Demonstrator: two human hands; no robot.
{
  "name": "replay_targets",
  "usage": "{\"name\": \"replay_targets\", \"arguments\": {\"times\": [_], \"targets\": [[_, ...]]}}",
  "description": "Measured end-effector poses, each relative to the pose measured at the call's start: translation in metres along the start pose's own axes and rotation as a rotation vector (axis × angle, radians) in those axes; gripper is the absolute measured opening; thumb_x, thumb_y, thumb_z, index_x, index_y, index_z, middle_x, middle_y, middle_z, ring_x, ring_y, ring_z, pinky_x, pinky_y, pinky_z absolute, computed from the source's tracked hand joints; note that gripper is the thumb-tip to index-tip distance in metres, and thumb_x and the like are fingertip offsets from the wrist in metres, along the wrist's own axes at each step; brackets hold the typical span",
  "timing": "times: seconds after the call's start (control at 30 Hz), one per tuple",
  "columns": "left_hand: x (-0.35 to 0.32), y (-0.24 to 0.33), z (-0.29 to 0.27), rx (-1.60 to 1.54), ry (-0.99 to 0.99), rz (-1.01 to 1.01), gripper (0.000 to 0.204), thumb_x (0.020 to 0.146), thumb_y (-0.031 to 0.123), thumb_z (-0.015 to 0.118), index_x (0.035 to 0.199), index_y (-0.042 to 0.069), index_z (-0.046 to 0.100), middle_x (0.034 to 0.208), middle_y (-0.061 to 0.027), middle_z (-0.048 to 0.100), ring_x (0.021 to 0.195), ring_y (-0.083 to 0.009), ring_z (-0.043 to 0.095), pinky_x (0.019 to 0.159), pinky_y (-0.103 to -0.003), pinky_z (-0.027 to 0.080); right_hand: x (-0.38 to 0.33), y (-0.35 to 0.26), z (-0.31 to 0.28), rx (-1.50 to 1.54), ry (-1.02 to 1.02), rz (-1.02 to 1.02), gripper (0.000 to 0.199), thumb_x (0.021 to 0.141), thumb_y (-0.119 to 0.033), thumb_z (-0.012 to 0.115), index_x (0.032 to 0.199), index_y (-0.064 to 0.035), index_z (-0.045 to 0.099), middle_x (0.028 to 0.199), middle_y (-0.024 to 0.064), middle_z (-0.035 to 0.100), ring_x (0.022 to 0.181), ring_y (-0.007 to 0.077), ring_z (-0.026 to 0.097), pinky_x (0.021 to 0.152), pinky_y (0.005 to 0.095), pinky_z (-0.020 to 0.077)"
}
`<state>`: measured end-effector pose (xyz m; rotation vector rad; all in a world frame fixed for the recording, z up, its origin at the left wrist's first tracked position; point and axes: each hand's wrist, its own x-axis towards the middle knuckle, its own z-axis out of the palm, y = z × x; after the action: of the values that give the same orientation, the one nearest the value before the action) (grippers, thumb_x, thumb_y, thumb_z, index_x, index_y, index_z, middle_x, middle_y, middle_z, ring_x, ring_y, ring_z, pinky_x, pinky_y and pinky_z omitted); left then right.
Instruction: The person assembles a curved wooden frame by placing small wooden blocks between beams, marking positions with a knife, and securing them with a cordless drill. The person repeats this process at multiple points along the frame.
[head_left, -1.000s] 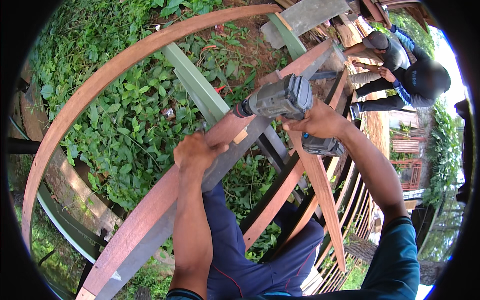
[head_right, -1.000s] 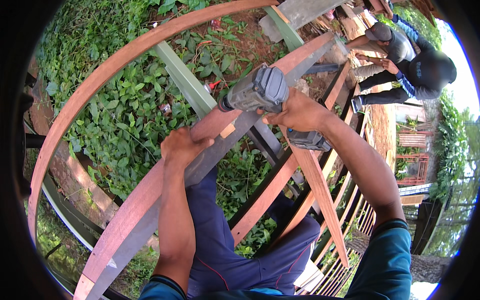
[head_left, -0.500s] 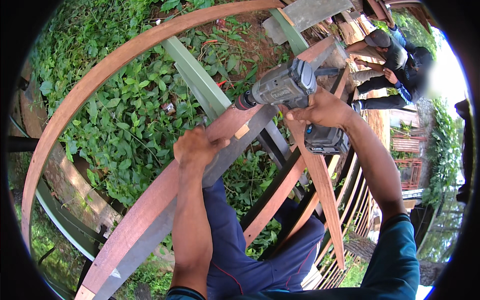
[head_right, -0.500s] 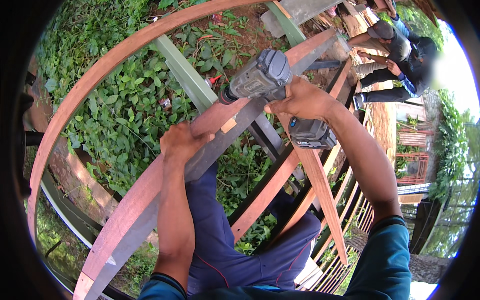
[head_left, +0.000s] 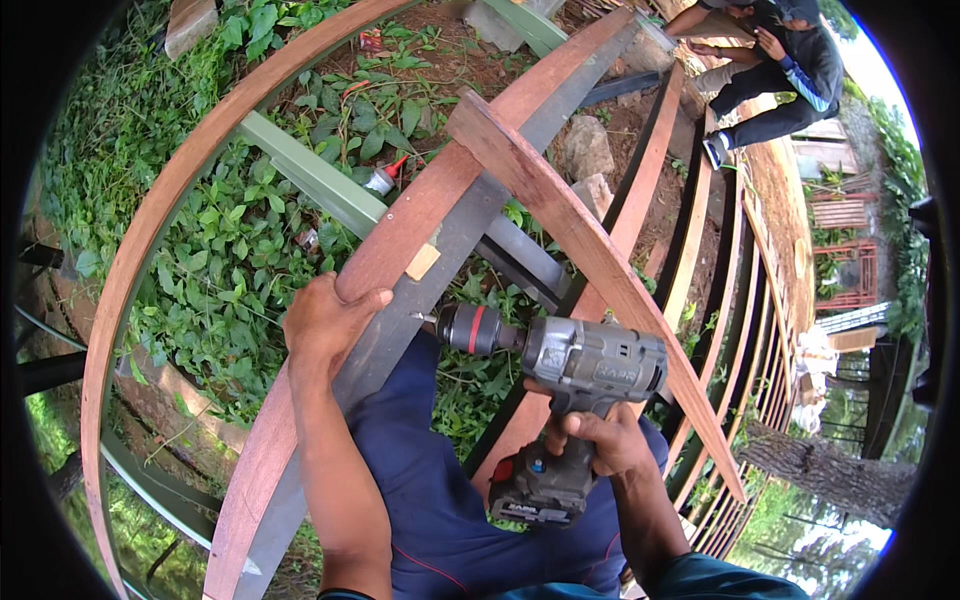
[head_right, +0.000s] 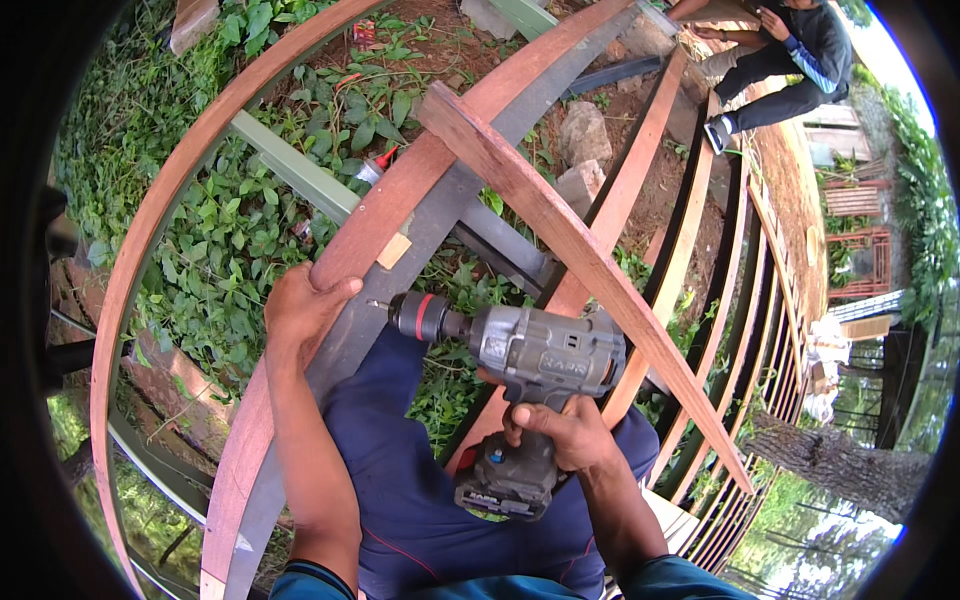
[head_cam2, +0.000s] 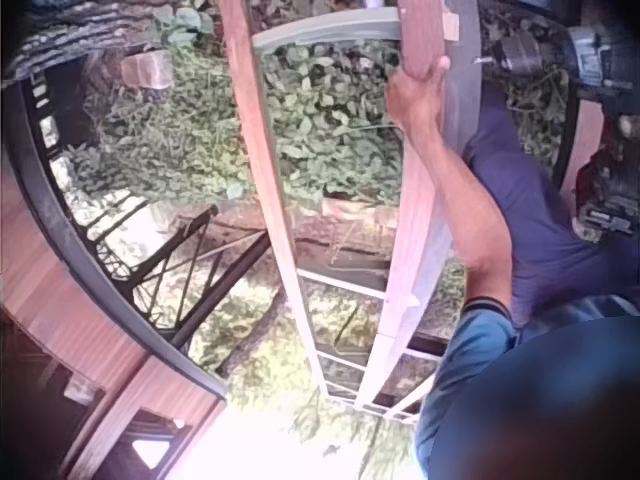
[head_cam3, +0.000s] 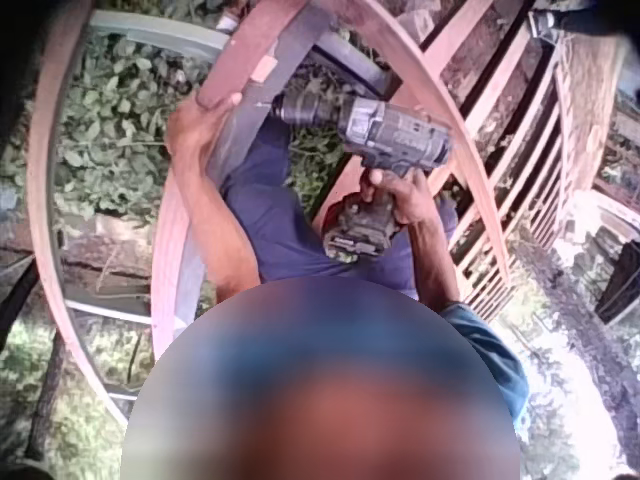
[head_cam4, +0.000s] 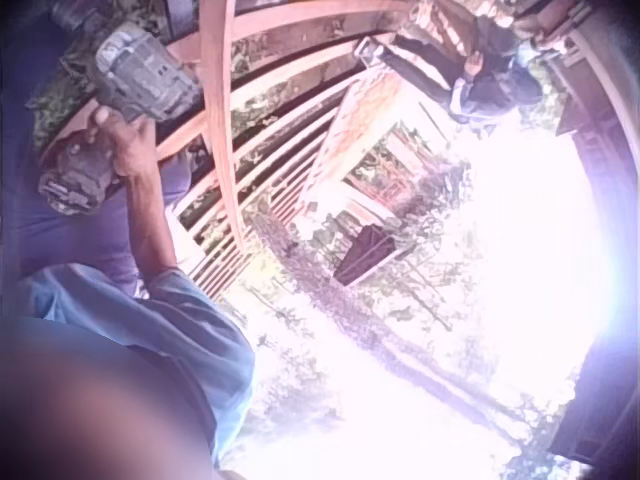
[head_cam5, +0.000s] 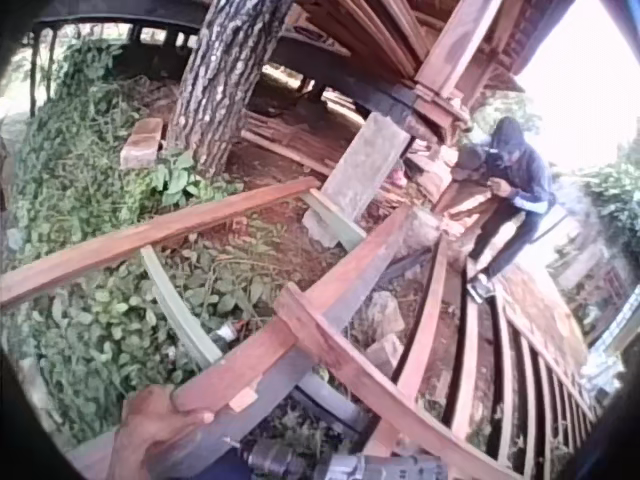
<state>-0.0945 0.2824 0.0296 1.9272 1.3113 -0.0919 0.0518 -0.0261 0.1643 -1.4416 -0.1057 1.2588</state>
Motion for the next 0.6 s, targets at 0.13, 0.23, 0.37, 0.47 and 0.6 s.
{"name": "replay_targets", "arguments": {"times": [0.13,0.23,0.37,0.47,0.6], "targets": [[0.001,-0.002,0.007,-0.088,0.014,0.021,0.079,0.070,0.056,0.089,0.116,-0.006,0.072,0.097,-0.0219,0.077,0.091,-0.0322,0.075,0.085,-0.043,0.056,-0.042,0.048,-0.043,0.322,0.012,0.091,0.072,0.081,-0.019,0.086,0.138,0.0105,0.055,0.129,0.0229,0.069,0.074,0.0234,0.069,0.066,0.0377,0.0573],[0.009,-0.011,0.016,-0.186,0.019,0.063,0.081,0.071,0.053,0.090,0.119,-0.010,0.070,0.097,-0.0216,0.076,0.090,-0.0283,0.075,0.085,-0.040,0.056,-0.071,0.089,-0.084,0.464,-0.046,0.125,0.071,0.082,-0.014,0.086,0.140,0.0094,0.053,0.132,0.0266,0.067,0.074,0.0229,0.068,0.066,0.0396,0.0566],[0.014,-0.028,0.021,-0.122,0.067,0.105,0.085,0.077,0.055,0.088,0.120,-0.014,0.066,0.104,-0.0236,0.074,0.095,-0.0270,0.072,0.087,-0.039,0.056,-0.097,0.136,-0.129,0.570,-0.185,0.110,0.067,0.084,-0.011,0.084,0.139,0.0094,0.054,0.131,0.0283,0.067,0.078,0.0232,0.069,0.070,0.0395,0.0570],[0.010,-0.034,0.024,-0.002,0.186,0.164,0.079,0.078,0.059,0.085,0.113,-0.010,0.066,0.095,-0.0186,0.070,0.085,-0.0262,0.064,0.080,-0.039,0.052,-0.111,0.148,-0.149,0.606,-0.209,0.114,0.066,0.084,-0.011,0.084,0.139,0.0093,0.054,0.131,0.0278,0.067,0.079,0.0228,0.068,0.072,0.0391,0.0571],[0.011,-0.028,0.027,0.158,0.235,0.155,0.062,0.081,0.046,0.087,0.105,-0.008,0.067,0.087,-0.0127,0.068,0.077,-0.0204,0.059,0.072,-0.037,0.051,-0.128,0.133,-0.163,0.587,-0.160,-0.028,0.064,0.084,-0.016,0.084,0.137,0.0095,0.057,0.113,0.0214,0.070,0.077,0.0210,0.065,0.073,0.0380,0.0546]]}}
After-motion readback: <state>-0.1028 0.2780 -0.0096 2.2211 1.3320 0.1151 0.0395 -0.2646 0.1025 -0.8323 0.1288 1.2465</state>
